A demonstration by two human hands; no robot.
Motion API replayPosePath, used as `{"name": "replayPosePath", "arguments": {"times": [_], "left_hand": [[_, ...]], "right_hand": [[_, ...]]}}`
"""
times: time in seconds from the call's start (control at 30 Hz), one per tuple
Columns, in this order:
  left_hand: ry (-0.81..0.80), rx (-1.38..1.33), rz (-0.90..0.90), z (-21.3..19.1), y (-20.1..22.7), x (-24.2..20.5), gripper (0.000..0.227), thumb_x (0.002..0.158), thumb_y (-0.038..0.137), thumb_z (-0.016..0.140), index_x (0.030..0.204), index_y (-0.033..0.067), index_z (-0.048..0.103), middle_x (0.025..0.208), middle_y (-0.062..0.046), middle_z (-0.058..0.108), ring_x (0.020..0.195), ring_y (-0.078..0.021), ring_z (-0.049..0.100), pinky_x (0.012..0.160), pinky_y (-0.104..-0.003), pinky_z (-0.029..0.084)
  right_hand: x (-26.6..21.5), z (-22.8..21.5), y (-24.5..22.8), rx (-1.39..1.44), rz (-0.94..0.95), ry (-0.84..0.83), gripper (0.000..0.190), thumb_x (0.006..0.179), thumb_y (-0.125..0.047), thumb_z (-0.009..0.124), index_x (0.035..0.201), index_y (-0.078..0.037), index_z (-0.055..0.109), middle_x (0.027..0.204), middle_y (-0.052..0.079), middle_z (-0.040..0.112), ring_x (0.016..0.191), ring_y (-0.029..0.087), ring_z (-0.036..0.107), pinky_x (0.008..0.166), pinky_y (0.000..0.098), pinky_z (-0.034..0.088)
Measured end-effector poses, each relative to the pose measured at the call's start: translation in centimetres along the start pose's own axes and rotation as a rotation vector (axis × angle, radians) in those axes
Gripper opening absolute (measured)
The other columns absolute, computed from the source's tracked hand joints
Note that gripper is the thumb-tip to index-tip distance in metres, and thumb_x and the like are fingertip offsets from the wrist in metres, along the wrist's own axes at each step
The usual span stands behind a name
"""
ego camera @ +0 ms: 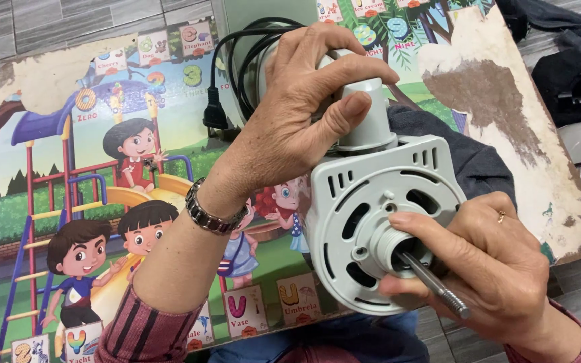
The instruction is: Disassembling the motor housing of an electric fan by prying off the front cover
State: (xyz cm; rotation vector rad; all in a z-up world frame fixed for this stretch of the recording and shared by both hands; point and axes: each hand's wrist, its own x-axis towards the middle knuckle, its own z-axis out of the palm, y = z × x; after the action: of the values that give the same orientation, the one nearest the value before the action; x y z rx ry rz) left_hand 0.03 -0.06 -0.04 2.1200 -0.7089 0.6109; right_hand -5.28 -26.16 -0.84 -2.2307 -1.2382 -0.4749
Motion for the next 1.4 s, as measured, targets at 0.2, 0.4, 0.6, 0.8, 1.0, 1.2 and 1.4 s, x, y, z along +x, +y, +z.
{"name": "replayPosePath", "arguments": {"times": [0.2, 0.4, 0.6, 0.8, 1.0, 1.2, 1.4], "left_hand": [[-0.001, 0.004, -0.012, 0.0, -0.1, -0.2, 0.051, 0.107, 0.049, 0.032, 0.121, 0.0175, 0.07, 0.127, -0.006, 0.052, 0.124, -0.0266, 0.044, 0.113, -0.045, 0.027], [0.034, -0.003, -0.011, 0.3, -0.5, -0.4, 0.044, 0.107, 0.045, 0.039, 0.121, 0.0185, 0.071, 0.129, -0.006, 0.052, 0.128, -0.0267, 0.044, 0.116, -0.044, 0.026], [0.095, 0.032, 0.003, 0.7, -1.1, -0.8, 0.043, 0.105, 0.049, 0.039, 0.119, 0.0229, 0.071, 0.121, -0.003, 0.054, 0.122, -0.0254, 0.045, 0.114, -0.044, 0.027], [0.107, 0.029, -0.007, 0.8, -1.1, -1.0, 0.045, 0.104, 0.052, 0.039, 0.118, 0.0251, 0.071, 0.122, -0.002, 0.053, 0.123, -0.024, 0.044, 0.115, -0.044, 0.026], [0.093, 0.07, 0.027, 0.2, -0.9, -0.5, 0.04, 0.104, 0.048, 0.044, 0.117, 0.0226, 0.071, 0.124, -0.004, 0.054, 0.12, -0.0241, 0.05, 0.107, -0.044, 0.032], [0.015, 0.057, 0.024, -0.3, -2.3, 0.7, 0.067, 0.105, 0.059, 0.015, 0.122, 0.0255, 0.07, 0.112, 0.002, 0.064, 0.106, -0.0196, 0.048, 0.096, -0.042, 0.028], [-0.074, 0.014, 0.108, -1.3, -2.6, 2.0, 0.079, 0.104, 0.065, 0.009, 0.107, 0.0232, 0.076, 0.089, 0.006, 0.059, 0.093, -0.02, 0.04, 0.096, -0.04, 0.028]], "right_hand": [[-0.3, 0.0, -0.9, 0.037, 0.119, 0.036, 0.059, 0.067, -0.039, 0.088, 0.111, -0.002, 0.075, 0.062, -0.002, 0.042, 0.062, 0.016, 0.041, 0.069, 0.0317, 0.039], [-0.2, -0.2, -0.3, 0.058, 0.076, 0.0, 0.064, 0.063, -0.041, 0.088, 0.11, 0.0, 0.075, 0.059, -0.003, 0.04, 0.056, 0.014, 0.036, 0.069, 0.0332, 0.038], [-1.2, 0.2, 0.4, 0.101, 0.116, 0.005, 0.063, 0.056, -0.034, 0.088, 0.106, 0.002, 0.074, 0.058, -0.001, 0.047, 0.059, 0.015, 0.04, 0.077, 0.0336, 0.037], [-0.8, 0.1, -0.1, 0.072, 0.124, -0.042, 0.061, 0.059, -0.033, 0.087, 0.109, 0.001, 0.074, 0.058, -0.003, 0.047, 0.058, 0.014, 0.04, 0.079, 0.0343, 0.035], [-0.3, 0.0, -0.5, 0.048, 0.124, -0.044, 0.059, 0.062, -0.036, 0.088, 0.111, -0.004, 0.076, 0.061, -0.003, 0.042, 0.059, 0.015, 0.037, 0.077, 0.0336, 0.036], [0.2, -0.3, -0.7, 0.021, 0.102, -0.059, 0.061, 0.062, -0.038, 0.092, 0.113, -0.008, 0.076, 0.063, -0.004, 0.04, 0.059, 0.015, 0.036, 0.075, 0.033, 0.035], [0.5, -0.3, -0.7, -0.002, 0.061, -0.063, 0.06, 0.065, -0.036, 0.092, 0.115, -0.008, 0.075, 0.061, -0.005, 0.039, 0.056, 0.014, 0.036, 0.077, 0.0337, 0.039]]}}
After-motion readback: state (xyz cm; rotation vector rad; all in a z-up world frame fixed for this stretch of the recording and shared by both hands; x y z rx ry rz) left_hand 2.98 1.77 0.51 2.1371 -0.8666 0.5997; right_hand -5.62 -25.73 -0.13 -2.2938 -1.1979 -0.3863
